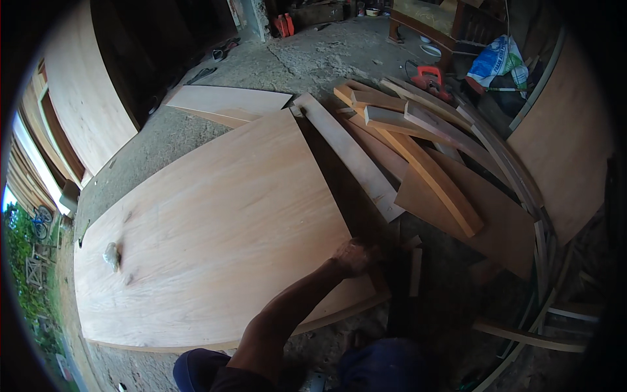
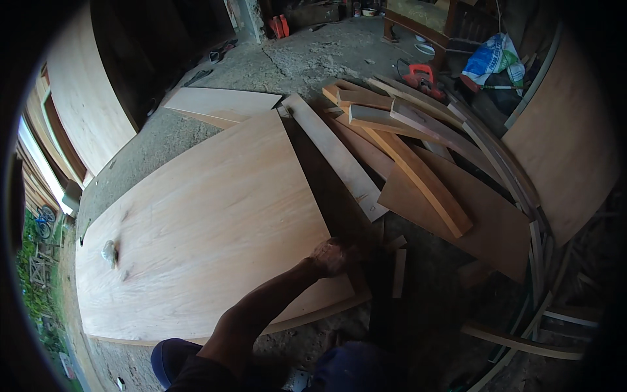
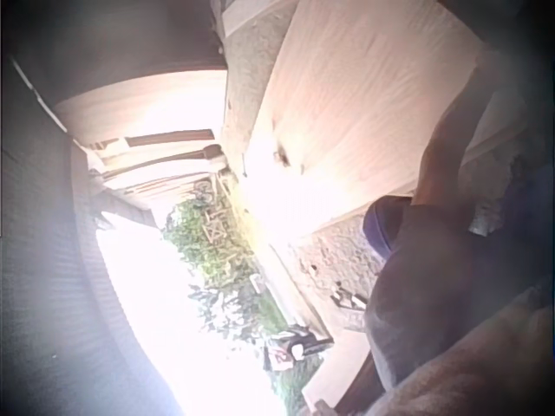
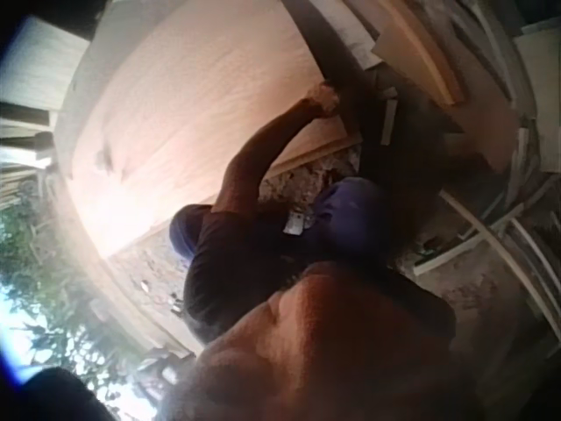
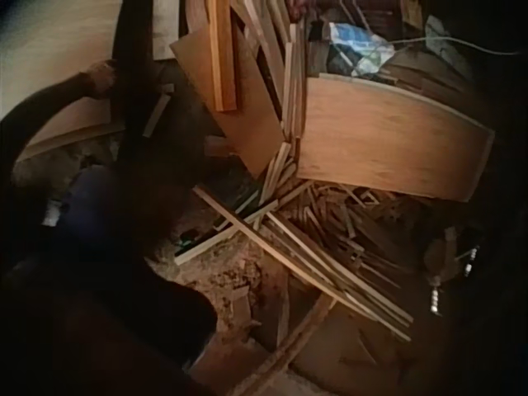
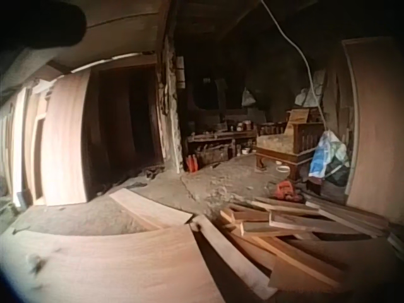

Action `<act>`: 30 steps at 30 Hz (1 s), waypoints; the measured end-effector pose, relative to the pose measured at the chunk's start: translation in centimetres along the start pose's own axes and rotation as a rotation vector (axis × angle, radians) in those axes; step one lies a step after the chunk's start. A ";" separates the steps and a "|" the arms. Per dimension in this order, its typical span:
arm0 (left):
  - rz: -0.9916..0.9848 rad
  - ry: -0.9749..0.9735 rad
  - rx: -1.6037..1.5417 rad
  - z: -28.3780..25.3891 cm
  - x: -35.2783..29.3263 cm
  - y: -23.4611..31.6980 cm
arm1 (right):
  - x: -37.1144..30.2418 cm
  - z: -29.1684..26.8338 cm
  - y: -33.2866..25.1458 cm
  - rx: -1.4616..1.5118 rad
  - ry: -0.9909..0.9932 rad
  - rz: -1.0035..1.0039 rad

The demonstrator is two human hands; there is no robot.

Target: The person hammers nails into a large plywood sheet while sitting on the floor. They then pick up a wooden frame and place it on the plywood, followed by using a hand saw to cut a small piece of wood on the sheet's edge.

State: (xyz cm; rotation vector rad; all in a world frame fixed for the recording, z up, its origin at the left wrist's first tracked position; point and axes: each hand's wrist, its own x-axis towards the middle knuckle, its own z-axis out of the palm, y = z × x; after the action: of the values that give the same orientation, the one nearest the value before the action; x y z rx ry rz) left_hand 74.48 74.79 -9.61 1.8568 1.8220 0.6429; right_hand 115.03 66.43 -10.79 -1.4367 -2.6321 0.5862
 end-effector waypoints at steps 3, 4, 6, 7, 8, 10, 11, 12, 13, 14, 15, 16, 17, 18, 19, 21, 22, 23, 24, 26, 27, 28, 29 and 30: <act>-0.047 -0.036 -0.028 -0.2 -0.1 0.4 | -0.3 -0.2 0.3 -0.015 0.016 0.053; -0.049 -0.064 -0.011 -0.2 0.0 0.3 | -0.3 -0.2 0.2 -0.011 0.018 0.064; -0.051 -0.129 -0.029 -0.7 0.0 0.4 | -0.2 -0.4 0.2 -0.012 0.031 0.090; -0.055 -0.161 -0.066 -1.5 0.4 1.5 | 0.1 -0.6 0.5 -0.022 0.038 0.098; -0.056 -0.196 -0.101 -2.0 0.7 2.2 | -0.1 -0.8 0.7 -0.022 0.051 0.113; -0.042 -0.035 -0.119 -1.6 0.7 2.5 | 1.0 -1.2 0.5 -0.019 0.097 0.086; -0.028 0.031 -0.132 -1.2 0.7 2.5 | 2.1 -2.0 0.4 -0.021 0.134 0.063; 0.008 0.018 -0.091 -1.2 0.2 2.2 | 4.7 -2.8 -0.5 0.002 0.176 -0.004; 0.043 0.005 -0.050 -1.3 -0.1 1.6 | 8.2 -3.4 -1.5 0.047 0.214 -0.090; 0.096 0.008 -0.009 -1.4 0.3 1.4 | 12.3 -4.5 -3.1 0.090 0.244 -0.176; 0.107 0.004 0.015 -1.6 0.3 1.4 | 16.7 -5.2 -5.3 0.138 0.250 -0.250; 0.107 -0.007 0.051 -1.8 -0.1 1.0 | 21.5 -6.1 -9.1 0.232 0.191 -0.284; 0.125 -0.004 0.073 -2.0 0.0 1.1 | 26.5 -5.1 -10.4 0.180 0.235 -0.427; 0.151 0.009 0.089 -1.7 0.2 1.2 | 31.0 -4.8 -12.4 0.138 0.316 -0.547; 0.177 0.024 0.109 -1.3 0.5 1.4 | 35.6 -4.4 -13.7 0.042 0.327 -0.606; 0.212 0.044 0.131 -0.4 1.5 1.7 | 42.1 -3.6 -16.7 -0.153 0.467 -0.609; 0.203 0.041 0.141 0.0 1.3 1.4 | 43.8 -2.8 -17.8 -0.241 0.413 -0.563; 0.194 0.040 0.146 0.2 1.5 1.2 | 45.4 -2.1 -18.7 -0.333 0.357 -0.515; 0.163 0.019 0.161 0.1 1.6 1.1 | 46.7 -1.4 -19.6 -0.419 0.296 -0.470; 0.094 -0.034 0.163 0.4 1.1 0.9 | 48.6 0.0 -18.9 -0.287 0.210 -0.439; 0.118 -0.017 0.172 0.3 0.8 0.5 | 49.3 0.6 -18.6 -0.219 0.159 -0.429; 0.136 -0.004 0.179 0.2 0.3 0.1 | 49.4 1.1 -18.7 -0.147 0.186 -0.448; 0.155 0.010 0.186 0.2 -0.1 -0.2 | 49.6 1.6 -18.7 -0.075 0.212 -0.465; 0.129 -0.009 0.173 0.1 -0.1 -0.1 | 49.9 1.8 -18.2 -0.006 0.246 -0.469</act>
State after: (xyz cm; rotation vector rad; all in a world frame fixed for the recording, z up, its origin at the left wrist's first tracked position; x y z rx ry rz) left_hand 74.47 74.65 -9.75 2.1000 1.8137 0.5349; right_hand 72.47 98.27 -11.01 -0.7801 -2.6286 0.3238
